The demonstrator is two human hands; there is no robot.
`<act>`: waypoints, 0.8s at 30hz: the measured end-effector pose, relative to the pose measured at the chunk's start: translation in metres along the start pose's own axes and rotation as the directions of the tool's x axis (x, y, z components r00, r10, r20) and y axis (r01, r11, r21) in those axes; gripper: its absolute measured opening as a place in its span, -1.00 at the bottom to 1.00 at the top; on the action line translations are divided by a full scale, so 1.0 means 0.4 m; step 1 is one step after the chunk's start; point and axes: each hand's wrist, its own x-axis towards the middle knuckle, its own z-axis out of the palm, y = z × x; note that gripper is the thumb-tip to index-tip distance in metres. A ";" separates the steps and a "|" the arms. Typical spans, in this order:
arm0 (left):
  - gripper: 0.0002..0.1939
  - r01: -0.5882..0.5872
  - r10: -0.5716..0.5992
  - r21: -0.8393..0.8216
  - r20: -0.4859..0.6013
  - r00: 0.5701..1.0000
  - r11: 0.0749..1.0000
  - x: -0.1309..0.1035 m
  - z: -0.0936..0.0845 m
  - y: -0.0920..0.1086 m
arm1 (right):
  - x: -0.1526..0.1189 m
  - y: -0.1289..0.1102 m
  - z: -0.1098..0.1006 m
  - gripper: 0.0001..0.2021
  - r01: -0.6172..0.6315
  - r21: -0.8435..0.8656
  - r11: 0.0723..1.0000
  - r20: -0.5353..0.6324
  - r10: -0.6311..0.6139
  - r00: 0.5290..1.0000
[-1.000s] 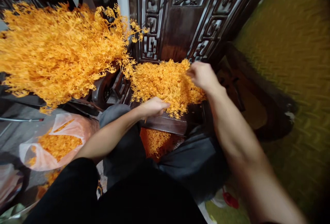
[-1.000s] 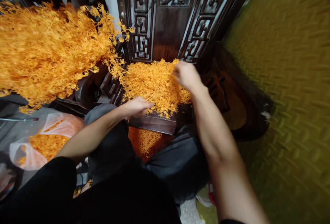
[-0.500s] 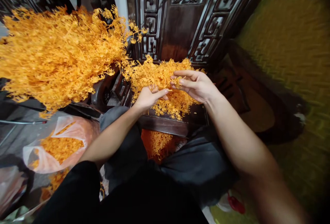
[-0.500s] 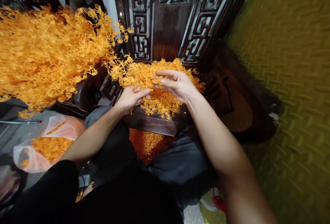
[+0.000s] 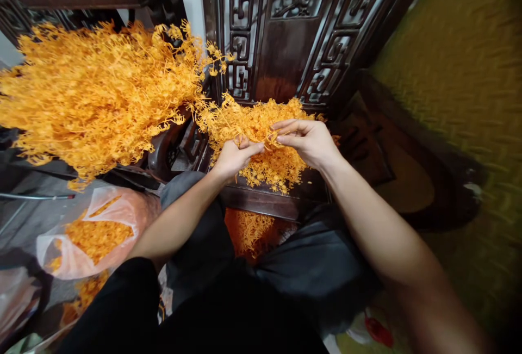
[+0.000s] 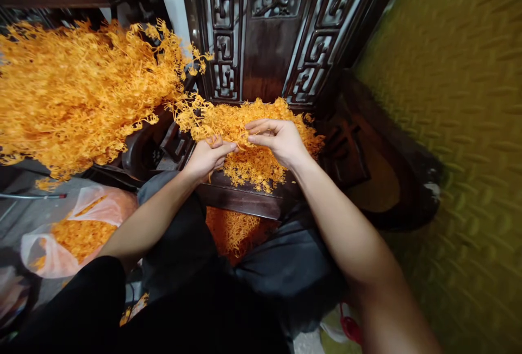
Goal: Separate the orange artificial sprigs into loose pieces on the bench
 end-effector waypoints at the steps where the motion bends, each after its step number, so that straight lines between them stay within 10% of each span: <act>1: -0.42 -0.010 0.010 -0.019 -0.011 1.000 1.000 0.001 -0.002 0.001 | -0.002 0.000 0.004 -0.74 0.031 -0.026 0.999 0.006 -0.031 1.000; 6: -0.57 -0.044 0.043 -0.051 -0.017 0.999 0.998 0.004 -0.006 0.008 | -0.010 -0.011 0.020 -0.71 0.121 -0.147 0.982 0.024 -0.119 0.993; 13: -0.27 -0.052 0.054 -0.047 0.024 0.998 0.998 -0.001 0.002 0.003 | -0.028 -0.018 0.050 -0.74 0.169 -0.209 0.963 0.097 -0.152 0.984; 19: -0.35 -0.066 0.065 -0.018 -0.051 0.997 0.998 -0.003 -0.021 0.010 | 0.007 -0.011 -0.020 -0.64 0.011 0.045 0.999 -0.331 0.005 0.944; 24: -0.40 -0.154 0.149 -0.058 -0.086 0.985 0.986 0.009 -0.029 0.010 | -0.003 -0.020 -0.014 -0.58 -0.107 0.179 0.978 -0.156 0.136 0.978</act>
